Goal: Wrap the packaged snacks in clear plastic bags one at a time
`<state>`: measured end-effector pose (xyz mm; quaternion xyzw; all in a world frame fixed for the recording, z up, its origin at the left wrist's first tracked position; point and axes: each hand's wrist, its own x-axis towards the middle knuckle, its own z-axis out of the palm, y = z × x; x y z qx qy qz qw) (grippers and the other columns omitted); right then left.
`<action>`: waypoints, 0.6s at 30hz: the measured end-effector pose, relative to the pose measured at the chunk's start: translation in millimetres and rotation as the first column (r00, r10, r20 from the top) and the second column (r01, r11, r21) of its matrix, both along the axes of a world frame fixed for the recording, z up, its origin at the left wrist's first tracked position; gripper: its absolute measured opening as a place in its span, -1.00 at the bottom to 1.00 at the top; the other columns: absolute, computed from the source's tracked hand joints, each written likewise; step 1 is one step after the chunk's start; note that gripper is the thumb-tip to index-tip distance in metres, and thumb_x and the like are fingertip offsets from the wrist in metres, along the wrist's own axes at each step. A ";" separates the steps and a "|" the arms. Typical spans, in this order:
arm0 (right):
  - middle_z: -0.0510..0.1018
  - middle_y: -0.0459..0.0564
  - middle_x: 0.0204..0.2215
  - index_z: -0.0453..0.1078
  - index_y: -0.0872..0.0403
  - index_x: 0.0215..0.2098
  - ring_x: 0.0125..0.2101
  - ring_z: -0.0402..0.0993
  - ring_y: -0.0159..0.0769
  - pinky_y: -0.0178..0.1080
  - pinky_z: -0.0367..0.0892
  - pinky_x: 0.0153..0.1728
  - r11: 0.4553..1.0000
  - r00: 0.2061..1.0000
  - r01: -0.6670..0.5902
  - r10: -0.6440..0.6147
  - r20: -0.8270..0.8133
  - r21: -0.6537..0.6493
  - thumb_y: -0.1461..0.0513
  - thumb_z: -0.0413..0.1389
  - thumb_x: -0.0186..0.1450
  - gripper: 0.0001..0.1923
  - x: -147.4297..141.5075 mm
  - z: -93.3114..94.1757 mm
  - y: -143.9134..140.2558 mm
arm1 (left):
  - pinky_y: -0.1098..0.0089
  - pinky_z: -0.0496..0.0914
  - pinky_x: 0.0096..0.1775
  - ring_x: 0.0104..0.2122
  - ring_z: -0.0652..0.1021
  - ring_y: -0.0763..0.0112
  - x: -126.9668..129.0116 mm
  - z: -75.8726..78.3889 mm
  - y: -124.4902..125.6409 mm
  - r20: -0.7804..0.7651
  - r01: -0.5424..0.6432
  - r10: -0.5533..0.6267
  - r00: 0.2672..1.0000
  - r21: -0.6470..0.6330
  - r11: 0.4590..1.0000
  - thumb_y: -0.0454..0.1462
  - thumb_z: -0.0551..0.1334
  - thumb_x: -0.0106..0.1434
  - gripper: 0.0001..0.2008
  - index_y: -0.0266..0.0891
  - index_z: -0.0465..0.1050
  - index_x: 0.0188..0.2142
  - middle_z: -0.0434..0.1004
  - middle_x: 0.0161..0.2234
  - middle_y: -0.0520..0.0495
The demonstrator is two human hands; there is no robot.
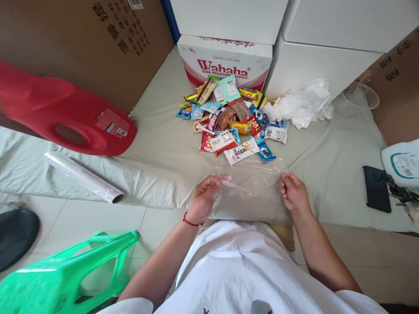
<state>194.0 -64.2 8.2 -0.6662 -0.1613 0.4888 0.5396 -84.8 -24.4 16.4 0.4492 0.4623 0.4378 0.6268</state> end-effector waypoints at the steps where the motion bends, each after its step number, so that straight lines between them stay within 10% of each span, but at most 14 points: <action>1: 0.30 -0.27 -0.62 0.38 0.03 -0.35 -0.72 0.14 -0.56 -0.47 -0.04 -0.79 1.000 1.000 -0.003 0.003 0.018 0.001 -0.07 0.41 0.01 -0.52 2.5 -0.1 -1.2 | 0.09 0.47 0.09 0.12 0.53 0.07 -3.2 3.6 0.8 0.062 -0.052 0.058 0.996 -0.084 0.995 -0.02 0.42 0.16 -0.70 -0.18 0.50 -0.43 0.61 -0.05 -0.16; 7: 0.37 -0.20 -0.60 0.44 0.00 -0.29 -0.65 0.28 -0.41 -0.35 0.20 -0.65 0.966 0.910 -0.240 0.259 0.324 -0.097 -0.12 0.25 0.23 -0.62 28.2 -4.0 -29.2 | 0.34 0.53 -0.23 -0.22 0.60 0.32 -29.3 5.9 -6.9 0.015 -0.161 0.173 0.985 -0.298 0.941 -0.05 0.54 -0.01 -0.59 -0.23 0.42 -0.45 0.55 -0.27 -0.05; 10: 0.57 -0.05 -0.45 0.52 -0.02 -0.19 -0.46 0.48 -0.24 -0.23 0.39 -0.46 0.862 0.682 -0.450 0.501 0.532 -0.235 -0.09 0.23 0.25 -0.64 55.5 13.7 -34.1 | 0.43 0.42 -0.42 -0.51 0.53 0.47 -38.9 -3.2 -16.1 -0.053 -0.098 0.085 0.995 -0.369 0.924 -0.03 0.54 0.00 -0.54 -0.22 0.33 -0.47 0.45 -0.49 0.08; 13: 0.62 0.06 -0.17 0.52 -0.04 -0.03 -0.25 0.55 -0.17 -0.19 0.43 -0.27 0.871 0.446 -0.447 0.413 0.794 -0.203 -0.02 0.14 0.35 -0.66 62.9 40.6 -9.2 | 0.51 0.28 -0.52 -0.64 0.40 0.61 -41.0 -12.0 -23.0 -0.134 -0.090 0.049 0.990 -0.325 0.942 -0.07 0.53 0.03 -0.55 -0.23 0.30 -0.46 0.36 -0.54 0.16; 18: 0.61 0.11 -0.07 0.51 0.03 0.03 -0.23 0.54 -0.16 -0.20 0.35 -0.25 0.685 0.066 -0.622 0.528 0.847 -0.379 0.07 0.09 0.42 -0.68 5.1 43.7 65.4 | 0.54 0.15 -0.59 -0.66 0.30 0.71 -43.4 -12.9 -17.7 -0.088 -0.025 -0.001 0.996 -0.292 0.956 -0.11 0.54 0.00 -0.58 -0.24 0.36 -0.39 0.34 -0.43 0.16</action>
